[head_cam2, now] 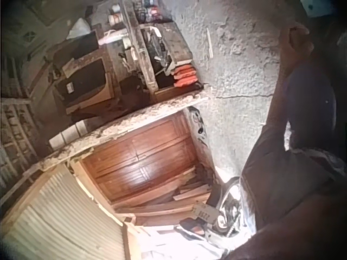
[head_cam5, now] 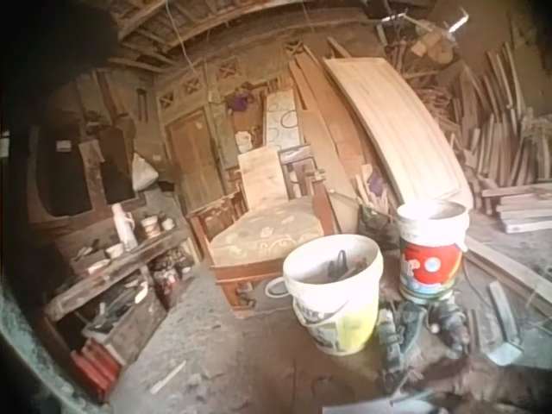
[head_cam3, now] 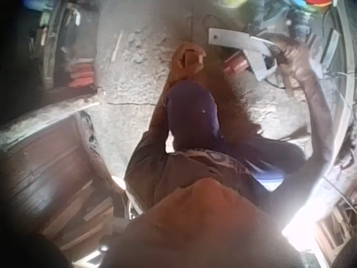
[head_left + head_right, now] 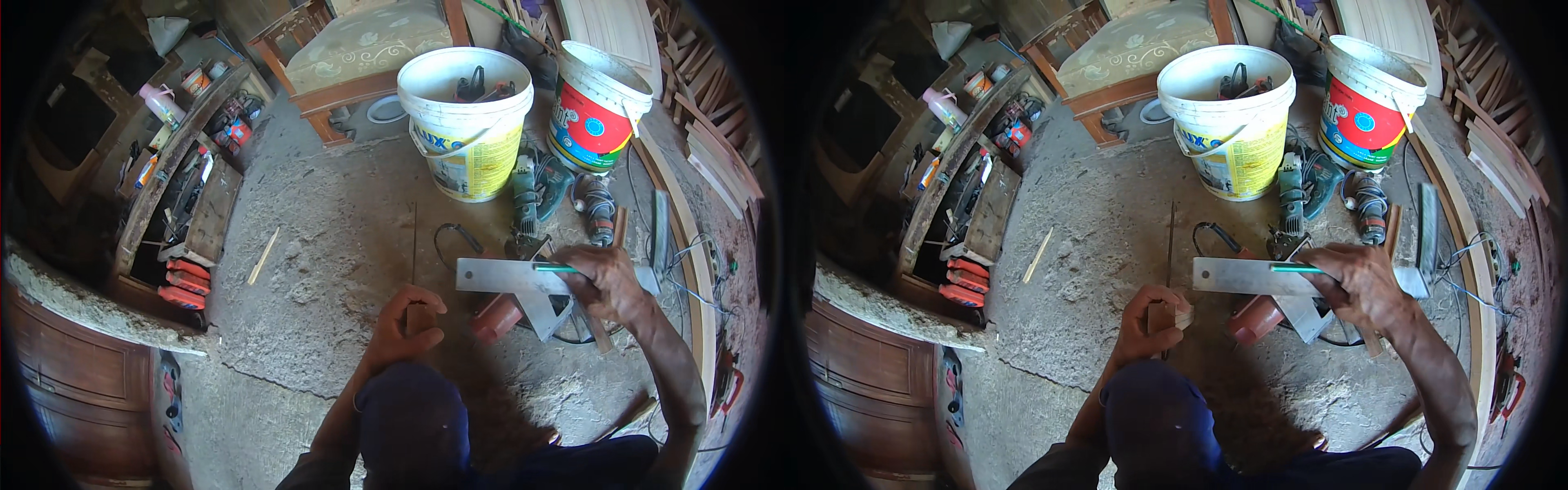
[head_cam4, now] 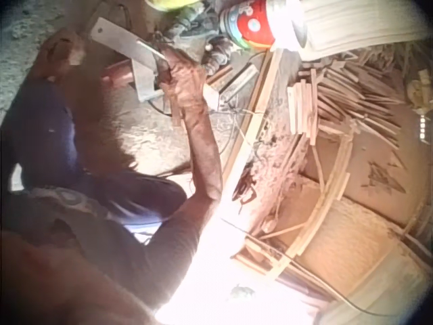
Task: The person measures and marks a piece of wood using a square and a pencil, and then uses a circular saw to cut through it.
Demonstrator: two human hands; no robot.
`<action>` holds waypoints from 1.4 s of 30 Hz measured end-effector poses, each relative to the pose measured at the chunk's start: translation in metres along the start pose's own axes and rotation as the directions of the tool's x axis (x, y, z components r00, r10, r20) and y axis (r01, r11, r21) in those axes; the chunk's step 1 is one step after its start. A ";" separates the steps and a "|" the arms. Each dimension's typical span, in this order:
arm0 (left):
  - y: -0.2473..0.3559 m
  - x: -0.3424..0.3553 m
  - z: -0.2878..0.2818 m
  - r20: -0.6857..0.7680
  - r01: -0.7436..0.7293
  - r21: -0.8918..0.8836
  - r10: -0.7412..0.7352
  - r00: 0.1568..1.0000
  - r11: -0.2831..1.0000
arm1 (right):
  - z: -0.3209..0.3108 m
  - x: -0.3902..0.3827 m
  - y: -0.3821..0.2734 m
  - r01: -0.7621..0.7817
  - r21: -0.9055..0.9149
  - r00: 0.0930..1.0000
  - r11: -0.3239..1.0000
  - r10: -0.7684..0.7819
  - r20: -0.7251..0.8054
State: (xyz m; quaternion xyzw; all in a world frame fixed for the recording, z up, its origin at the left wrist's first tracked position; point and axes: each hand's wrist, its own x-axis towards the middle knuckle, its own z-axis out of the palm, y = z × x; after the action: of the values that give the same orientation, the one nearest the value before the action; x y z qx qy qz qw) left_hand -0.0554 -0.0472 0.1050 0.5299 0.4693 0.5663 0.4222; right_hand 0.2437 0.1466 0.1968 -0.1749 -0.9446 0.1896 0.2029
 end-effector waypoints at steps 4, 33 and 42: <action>-0.007 -0.001 -0.007 0.018 0.188 -0.332 -0.194 0.981 0.924 | 0.017 0.022 0.000 0.032 -0.081 0.998 0.996 -0.028 0.049; 0.040 0.020 -0.014 0.033 0.224 0.148 -0.231 0.972 0.963 | 0.041 0.039 0.011 0.183 -0.050 0.983 0.982 -0.181 0.042; 0.047 0.027 -0.012 0.081 0.262 0.162 -0.277 0.957 0.951 | 0.040 0.041 0.007 0.148 -0.089 0.985 0.985 -0.139 0.100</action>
State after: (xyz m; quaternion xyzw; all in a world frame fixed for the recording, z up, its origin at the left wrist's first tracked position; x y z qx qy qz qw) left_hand -0.0687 -0.0315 0.1564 0.5195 0.5562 0.4385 0.4780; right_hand 0.1919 0.1579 0.1732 -0.1069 -0.9712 0.1367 0.1632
